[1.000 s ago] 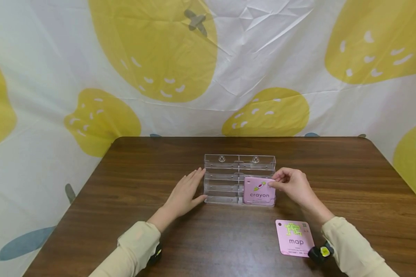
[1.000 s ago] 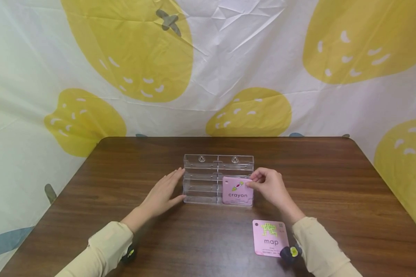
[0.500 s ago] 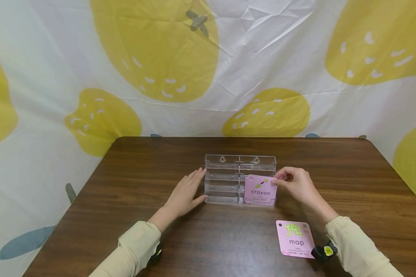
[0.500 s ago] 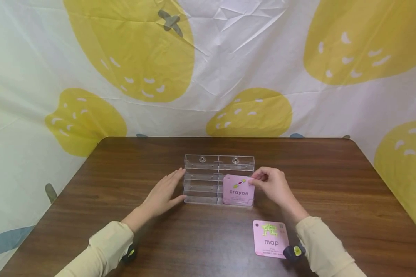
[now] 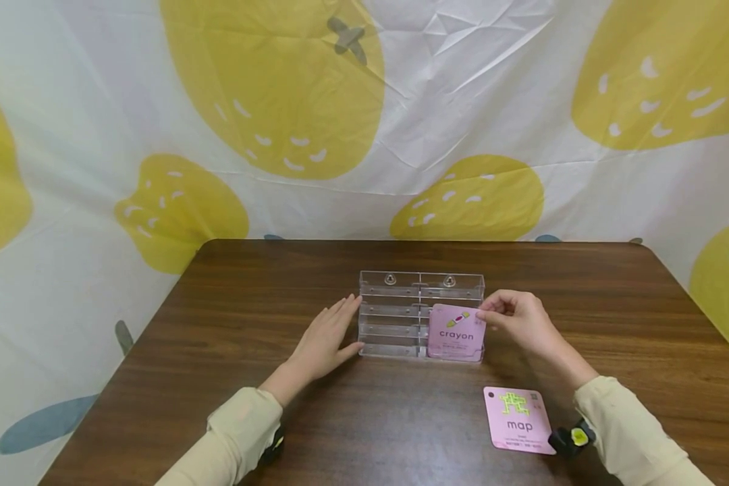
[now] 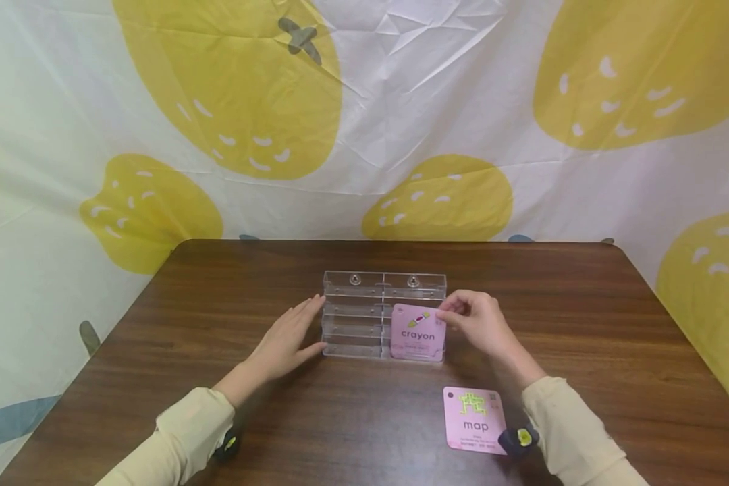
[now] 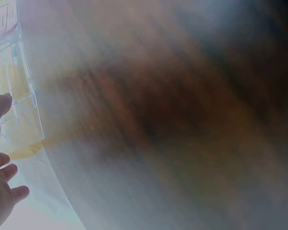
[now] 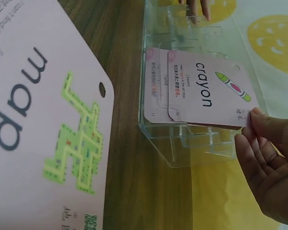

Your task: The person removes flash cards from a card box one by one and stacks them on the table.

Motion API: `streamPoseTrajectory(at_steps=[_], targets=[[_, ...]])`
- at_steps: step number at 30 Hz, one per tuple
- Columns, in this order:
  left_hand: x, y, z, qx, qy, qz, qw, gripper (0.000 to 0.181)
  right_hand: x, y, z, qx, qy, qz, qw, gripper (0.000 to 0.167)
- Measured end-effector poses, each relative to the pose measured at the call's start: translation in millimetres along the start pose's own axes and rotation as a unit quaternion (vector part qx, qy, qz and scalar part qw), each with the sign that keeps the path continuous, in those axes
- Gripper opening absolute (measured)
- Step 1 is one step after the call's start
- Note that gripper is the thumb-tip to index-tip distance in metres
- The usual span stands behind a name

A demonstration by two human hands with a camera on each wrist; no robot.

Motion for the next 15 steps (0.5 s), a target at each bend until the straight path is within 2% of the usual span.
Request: streamPoseTrajectory(at_steps=[9, 15], targets=[[0.6, -0.7, 0.6, 0.004, 0.0, 0.001, 1.0, 0.077, 1.7, -8, -2, 0.042, -0.008, -0.014, 0.999, 0.009], [0.3, -0.5, 0.5, 0.001, -0.001, 0.002, 1.0, 0.077, 0.1, -12, -5, 0.05, -0.01, -0.002, 0.9987, 0.011]])
Point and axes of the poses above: each hand's wrist, its own x-axis towards the middle knuckle, its own z-axis out of the palm, y = z × x, the point moved 9 cm from there along x, towards the middle knuckle, and after that the axes turned 8 degrees about -z, right-handed, at the moved point
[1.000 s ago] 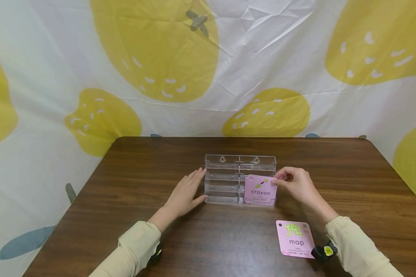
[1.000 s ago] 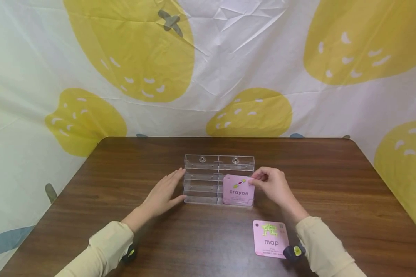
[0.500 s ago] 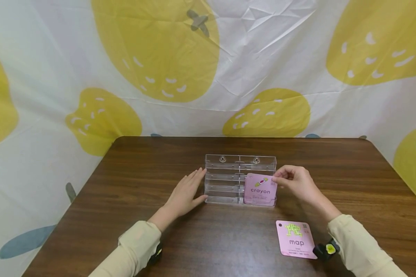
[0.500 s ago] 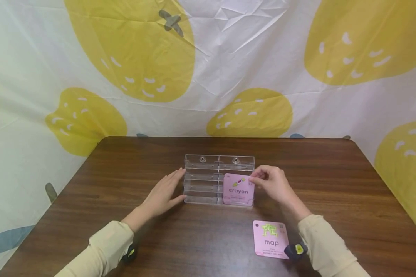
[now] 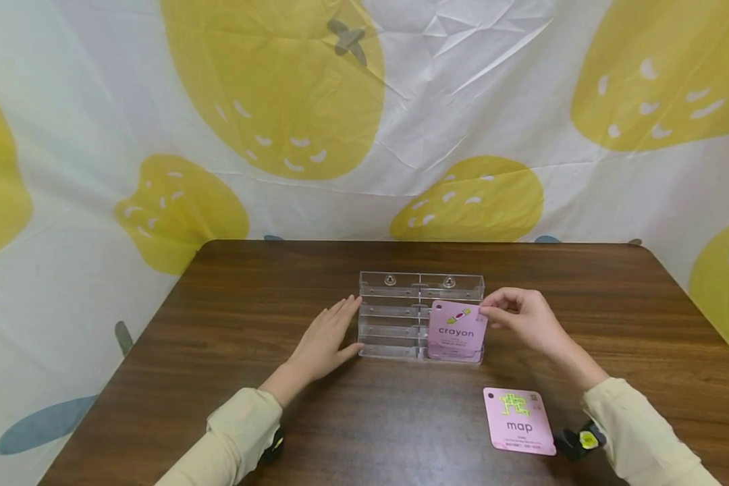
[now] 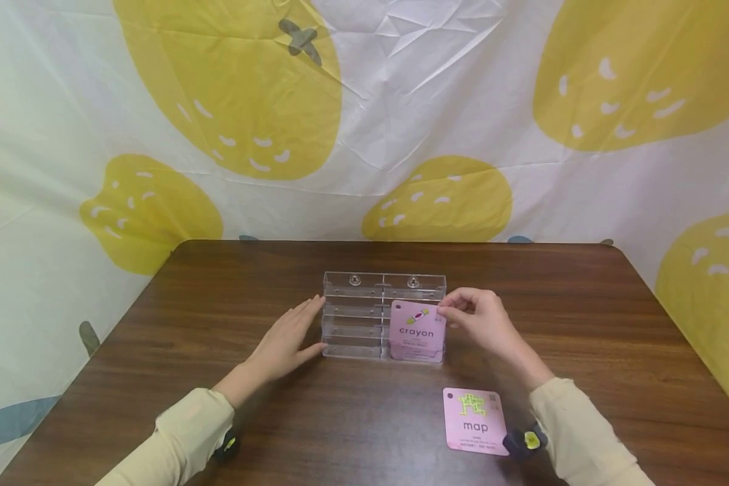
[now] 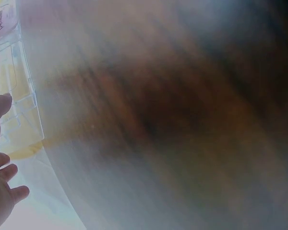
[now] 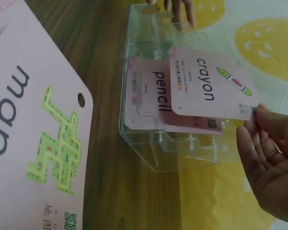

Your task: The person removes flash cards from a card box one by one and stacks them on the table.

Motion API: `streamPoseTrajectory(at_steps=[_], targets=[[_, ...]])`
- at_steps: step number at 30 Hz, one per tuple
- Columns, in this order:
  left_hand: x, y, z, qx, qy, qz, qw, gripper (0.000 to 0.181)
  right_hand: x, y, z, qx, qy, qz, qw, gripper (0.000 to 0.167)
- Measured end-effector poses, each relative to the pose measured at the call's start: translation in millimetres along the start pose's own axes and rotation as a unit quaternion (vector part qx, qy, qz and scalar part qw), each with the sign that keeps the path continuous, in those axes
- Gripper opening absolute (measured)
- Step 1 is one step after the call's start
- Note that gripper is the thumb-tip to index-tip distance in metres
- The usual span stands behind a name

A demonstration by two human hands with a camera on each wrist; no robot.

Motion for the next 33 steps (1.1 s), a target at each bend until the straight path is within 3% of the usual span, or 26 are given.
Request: streamPoseTrajectory(at_steps=[13, 33], targets=[[0.1, -0.5, 0.5, 0.005, -0.004, -0.002, 1.0, 0.077, -9.1, -6, -5, 0.0, -0.01, 0.034, 0.9994, 0.017], [0.5, -0.1, 0.2, 0.008, -0.006, -0.005, 0.9999, 0.077, -33.8, 0, -15, 0.004, -0.043, 0.043, 0.9982, 0.015]])
Point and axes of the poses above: each hand's wrist, its own x-axis towards the middle knuckle, its own z-axis out of the palm, y = z × x, the point moved 9 cm from there along x, towards the middle knuckle, and after that the axes turned 8 degrees about -z, right-handed, at the moved point
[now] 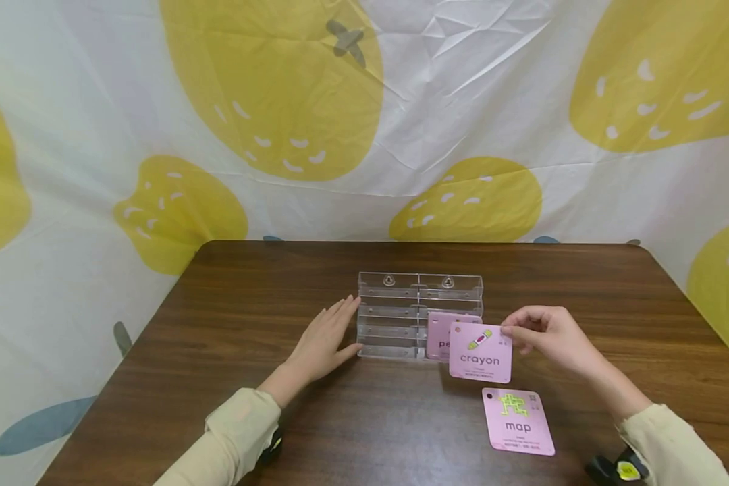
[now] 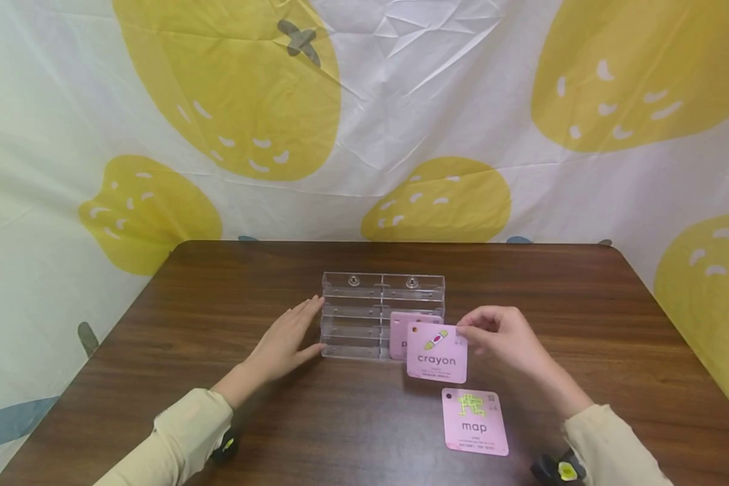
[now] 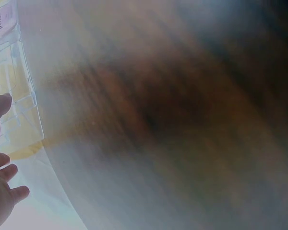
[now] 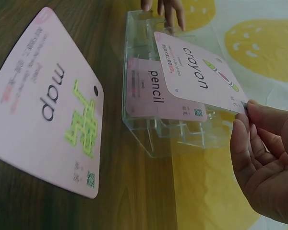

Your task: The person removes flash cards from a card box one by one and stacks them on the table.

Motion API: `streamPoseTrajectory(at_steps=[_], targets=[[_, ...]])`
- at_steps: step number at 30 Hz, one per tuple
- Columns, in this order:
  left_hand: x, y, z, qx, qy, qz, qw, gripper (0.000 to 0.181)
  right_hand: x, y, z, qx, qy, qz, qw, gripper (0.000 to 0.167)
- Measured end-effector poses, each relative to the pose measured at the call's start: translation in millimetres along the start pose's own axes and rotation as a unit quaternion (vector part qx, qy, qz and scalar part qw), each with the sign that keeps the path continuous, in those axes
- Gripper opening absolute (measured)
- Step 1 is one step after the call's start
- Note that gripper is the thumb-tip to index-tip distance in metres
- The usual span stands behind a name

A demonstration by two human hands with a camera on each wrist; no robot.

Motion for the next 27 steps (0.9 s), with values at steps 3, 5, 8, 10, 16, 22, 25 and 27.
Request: streamPoseTrajectory(at_steps=[3, 5, 8, 10, 16, 22, 25, 27], targets=[[0.0, -0.6, 0.6, 0.003, 0.0, -0.001, 1.0, 0.077, -3.6, 2, -1, -0.001, -0.004, 0.008, 1.0, 0.016], [0.0, -0.8, 0.7, 0.004, 0.0, -0.001, 1.0, 0.077, -6.4, 4, -2, 0.0, -0.006, 0.012, 0.9999, 0.016], [0.0, -0.6, 0.7, 0.003, -0.001, 0.0, 1.0, 0.077, -11.1, 7, -3, 0.002, -0.008, 0.019, 0.9998, 0.016], [-0.1, -0.3, 0.4, 0.001, 0.0, 0.001, 1.0, 0.077, -14.5, 11, -3, 0.011, -0.01, 0.027, 0.9995, 0.017], [0.1, 0.5, 0.7, -0.003, 0.002, 0.005, 1.0, 0.077, -26.3, 22, -5, 0.03, -0.025, 0.05, 0.998, 0.02], [0.3, 0.8, 2.1, 0.001, 0.0, 0.005, 1.0, 0.077, -37.6, 34, -5, 0.052, -0.05, 0.074, 0.9946, 0.023], [-0.2, 0.6, 2.1, 0.001, 0.0, 0.003, 1.0, 0.078, -41.0, 39, -4, 0.062, -0.057, 0.087, 0.9926, 0.025], [-0.4, 0.7, 1.9, 0.003, 0.002, 0.004, 1.0, 0.078, -42.4, 42, -2, 0.07, -0.065, 0.09, 0.9914, 0.026]])
Point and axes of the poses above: each hand's wrist, its own x-axis towards the middle knuckle, its own z-axis out of the palm, y = z × x, the point moved 9 cm from there along x, towards the middle knuckle, and after that the axes turned 8 degrees about -z, right-handed, at the moved point
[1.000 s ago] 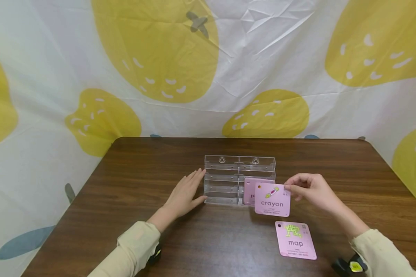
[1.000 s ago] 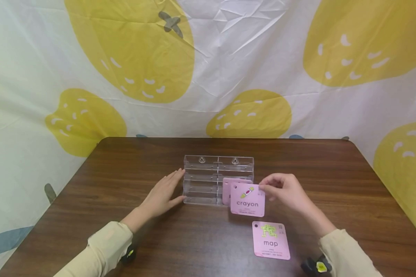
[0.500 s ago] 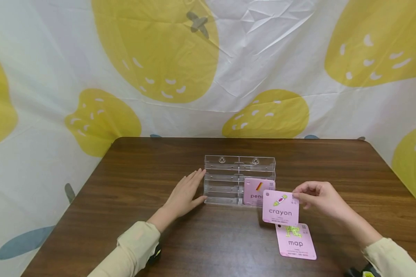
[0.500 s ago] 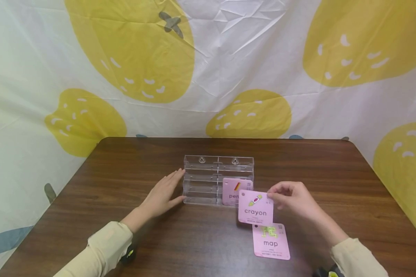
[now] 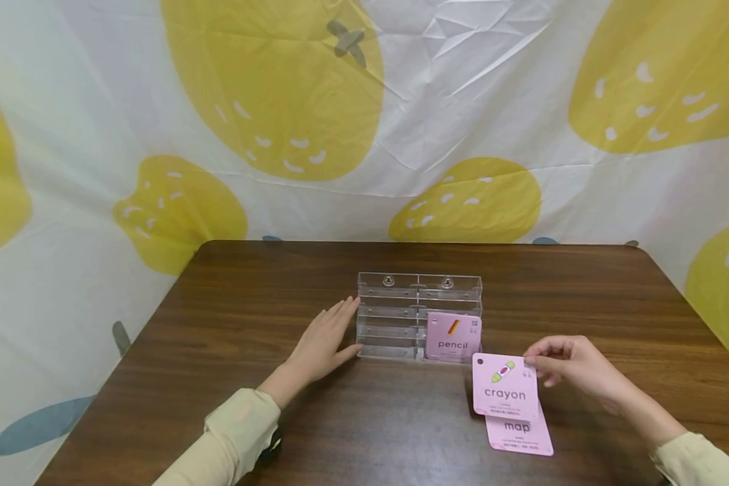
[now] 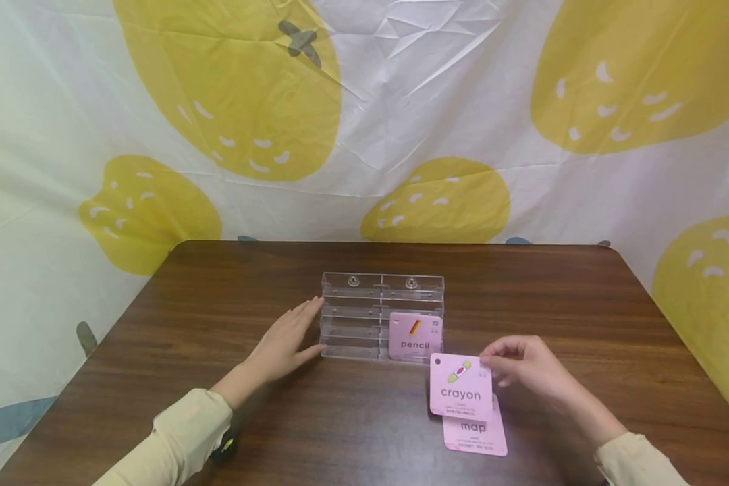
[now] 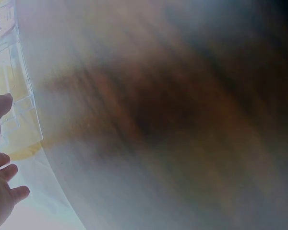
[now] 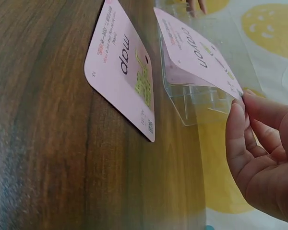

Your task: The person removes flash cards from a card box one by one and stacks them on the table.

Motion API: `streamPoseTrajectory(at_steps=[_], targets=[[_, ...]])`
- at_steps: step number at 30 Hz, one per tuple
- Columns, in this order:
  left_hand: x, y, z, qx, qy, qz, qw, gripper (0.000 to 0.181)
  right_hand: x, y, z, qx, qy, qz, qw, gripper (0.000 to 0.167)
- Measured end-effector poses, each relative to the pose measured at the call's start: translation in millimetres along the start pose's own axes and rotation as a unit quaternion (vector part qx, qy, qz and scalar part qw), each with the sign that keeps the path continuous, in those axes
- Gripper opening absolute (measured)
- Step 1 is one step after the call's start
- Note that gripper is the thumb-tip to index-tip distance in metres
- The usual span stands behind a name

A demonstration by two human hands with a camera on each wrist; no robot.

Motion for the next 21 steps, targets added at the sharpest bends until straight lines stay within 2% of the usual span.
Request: streamPoseTrajectory(at_steps=[6, 13, 21], targets=[[-0.6, -0.4, 0.2, 0.001, 0.003, 0.002, 1.0, 0.078, -1.4, 9, 7, 0.019, -0.029, 0.014, 0.9993, 0.027], [-1.0, -0.6, 1.0, 0.006, 0.001, 0.001, 1.0, 0.078, -6.7, 24, 15, 0.047, -0.066, 0.067, 0.9944, 0.028], [-0.8, -1.8, 0.0, 0.015, 0.012, -0.003, 0.9998, 0.078, -16.2, 37, 20, 0.082, -0.087, 0.084, 0.9893, 0.019]])
Point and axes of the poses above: each hand's wrist, its own x-axis towards the middle knuckle, its own z-axis out of the palm, y = z × x, the point moved 9 cm from there along x, towards the middle knuckle, and after that the axes turned 8 degrees about -z, right-handed, at the moved point
